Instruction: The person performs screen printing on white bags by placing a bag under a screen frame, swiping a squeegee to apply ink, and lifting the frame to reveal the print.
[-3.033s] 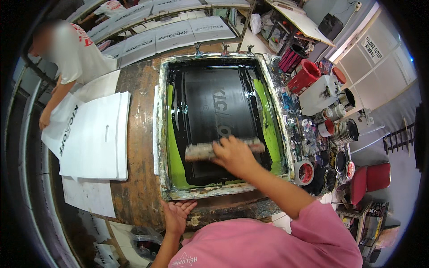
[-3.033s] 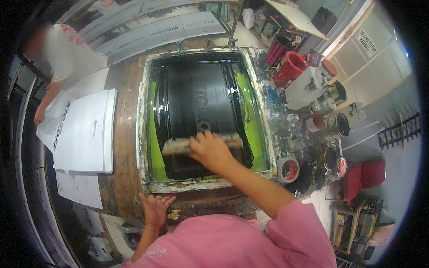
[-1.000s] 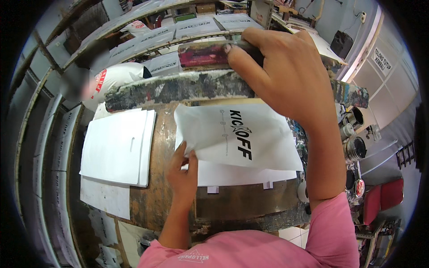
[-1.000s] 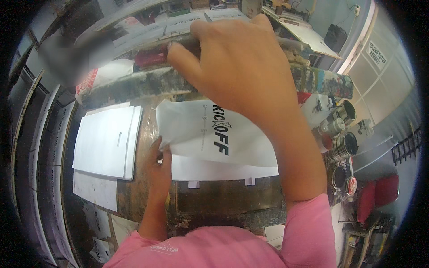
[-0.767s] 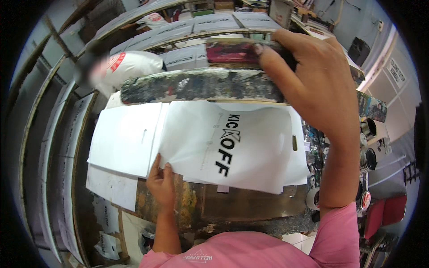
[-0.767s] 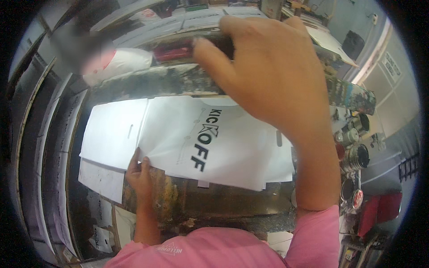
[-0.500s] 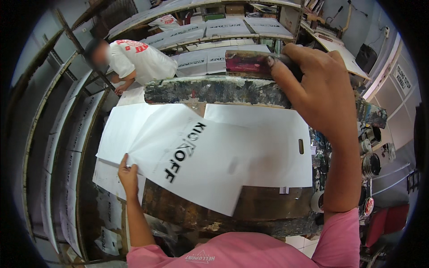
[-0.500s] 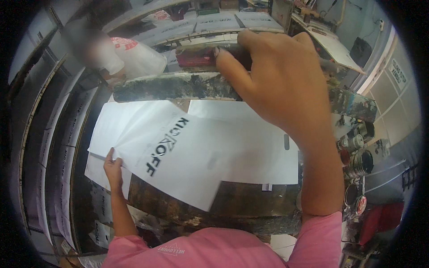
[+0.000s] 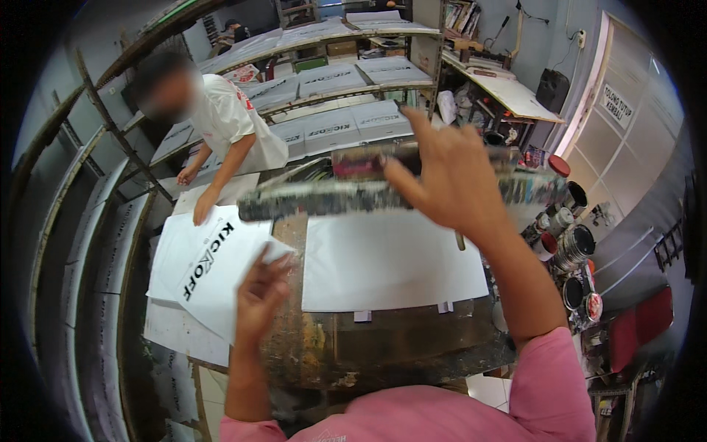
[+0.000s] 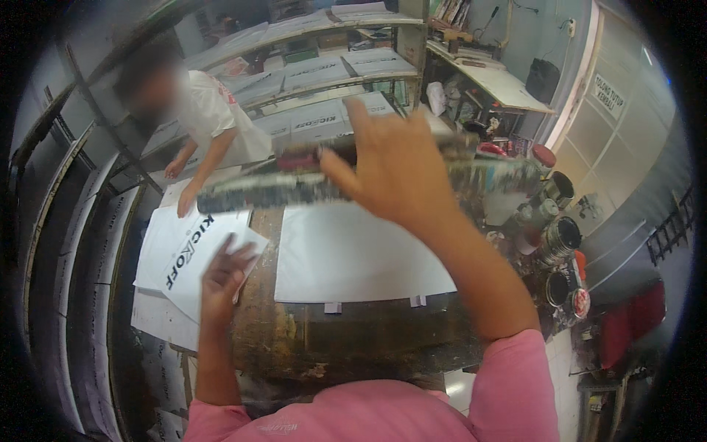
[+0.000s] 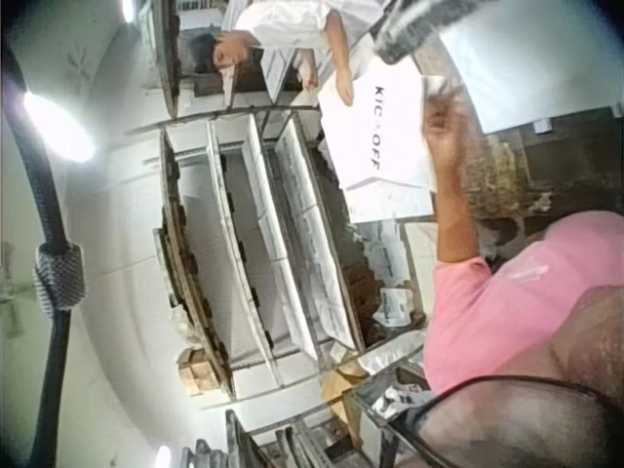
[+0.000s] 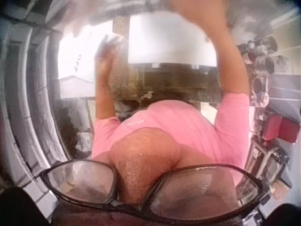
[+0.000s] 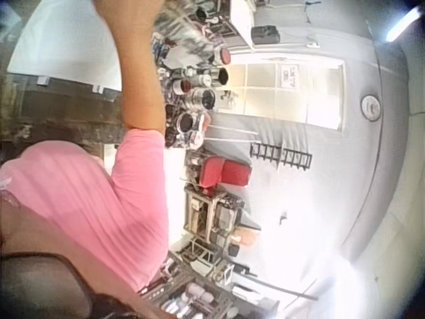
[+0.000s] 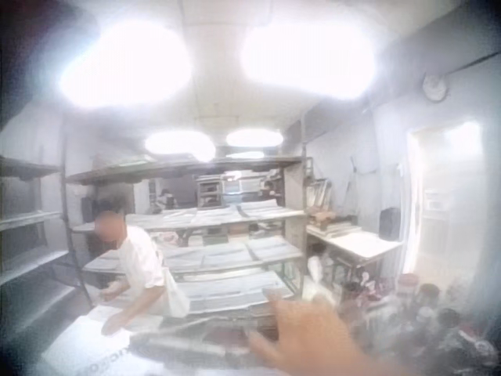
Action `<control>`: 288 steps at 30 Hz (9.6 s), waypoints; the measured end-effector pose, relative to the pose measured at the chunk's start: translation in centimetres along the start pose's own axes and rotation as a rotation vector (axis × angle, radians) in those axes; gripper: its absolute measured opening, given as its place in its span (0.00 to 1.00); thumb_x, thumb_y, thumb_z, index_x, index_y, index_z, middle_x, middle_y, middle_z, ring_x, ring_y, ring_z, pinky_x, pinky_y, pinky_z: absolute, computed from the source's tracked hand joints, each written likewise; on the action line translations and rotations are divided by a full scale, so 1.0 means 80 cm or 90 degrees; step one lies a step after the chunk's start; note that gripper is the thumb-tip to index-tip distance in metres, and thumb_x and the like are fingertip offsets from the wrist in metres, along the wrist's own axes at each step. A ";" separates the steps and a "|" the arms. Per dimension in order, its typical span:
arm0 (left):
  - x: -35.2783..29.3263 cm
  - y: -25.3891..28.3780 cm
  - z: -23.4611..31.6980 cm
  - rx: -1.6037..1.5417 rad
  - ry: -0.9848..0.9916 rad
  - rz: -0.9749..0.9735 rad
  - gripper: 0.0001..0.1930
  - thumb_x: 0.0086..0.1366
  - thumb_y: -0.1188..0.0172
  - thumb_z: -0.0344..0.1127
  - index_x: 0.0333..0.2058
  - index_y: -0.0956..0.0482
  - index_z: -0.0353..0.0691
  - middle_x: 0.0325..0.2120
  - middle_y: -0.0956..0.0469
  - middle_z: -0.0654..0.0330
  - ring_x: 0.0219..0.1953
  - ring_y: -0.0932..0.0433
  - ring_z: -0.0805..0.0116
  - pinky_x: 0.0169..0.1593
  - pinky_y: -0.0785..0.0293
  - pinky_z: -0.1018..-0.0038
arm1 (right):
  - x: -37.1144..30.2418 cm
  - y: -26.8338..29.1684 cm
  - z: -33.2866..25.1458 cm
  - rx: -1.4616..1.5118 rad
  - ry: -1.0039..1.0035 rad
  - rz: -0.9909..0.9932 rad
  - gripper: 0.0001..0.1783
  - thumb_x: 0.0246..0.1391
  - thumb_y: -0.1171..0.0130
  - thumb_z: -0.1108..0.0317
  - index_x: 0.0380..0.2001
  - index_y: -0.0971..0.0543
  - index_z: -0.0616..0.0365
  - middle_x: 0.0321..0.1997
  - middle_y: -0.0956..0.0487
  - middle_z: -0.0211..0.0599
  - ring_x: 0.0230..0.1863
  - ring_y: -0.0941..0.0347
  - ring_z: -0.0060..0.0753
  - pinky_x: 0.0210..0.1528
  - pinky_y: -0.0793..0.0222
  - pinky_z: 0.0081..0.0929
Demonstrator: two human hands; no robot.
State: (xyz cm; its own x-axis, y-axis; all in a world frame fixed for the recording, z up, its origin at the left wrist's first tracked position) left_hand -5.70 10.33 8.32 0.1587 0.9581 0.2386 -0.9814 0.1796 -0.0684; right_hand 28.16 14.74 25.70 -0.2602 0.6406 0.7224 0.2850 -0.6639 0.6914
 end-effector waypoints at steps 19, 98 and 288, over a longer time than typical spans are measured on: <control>-0.180 -0.105 -0.170 -0.437 0.533 0.303 0.48 0.73 0.58 0.75 0.71 0.44 0.34 0.65 0.35 0.39 0.66 0.30 0.44 0.70 0.32 0.48 | -0.104 -0.389 0.138 0.136 0.067 -0.260 0.23 0.64 0.39 0.59 0.62 0.24 0.40 0.47 0.20 0.37 0.51 0.24 0.49 0.52 0.26 0.47; -0.076 -0.137 -0.170 0.877 0.164 -0.051 0.57 0.65 0.53 0.80 0.73 0.39 0.31 0.75 0.44 0.38 0.80 0.59 0.40 0.71 0.87 0.28 | 0.019 -0.018 0.006 0.016 0.026 0.053 0.24 0.56 0.43 0.48 0.27 0.18 0.62 0.27 0.19 0.47 0.33 0.22 0.52 0.45 0.34 0.47; -0.182 -0.100 -0.184 -0.410 0.472 0.281 0.42 0.76 0.62 0.71 0.67 0.36 0.34 0.57 0.24 0.41 0.59 0.21 0.48 0.64 0.24 0.50 | -0.268 -0.265 0.021 0.119 0.040 -0.350 0.23 0.53 0.28 0.57 0.51 0.20 0.50 0.42 0.22 0.38 0.44 0.23 0.47 0.42 0.23 0.44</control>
State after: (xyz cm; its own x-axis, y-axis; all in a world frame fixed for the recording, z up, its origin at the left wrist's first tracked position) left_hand 1.45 -1.77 -8.89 0.0428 0.8245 -0.5642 -0.7605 -0.3394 -0.5537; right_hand 29.22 15.69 -4.45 -0.4691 0.8438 0.2607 0.2491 -0.1568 0.9557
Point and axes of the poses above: each hand's wrist, its own x-axis towards the middle knuckle, its own y-axis out of the back of the hand, z = x × y, the point moved 1 cm from there along x, towards the middle knuckle
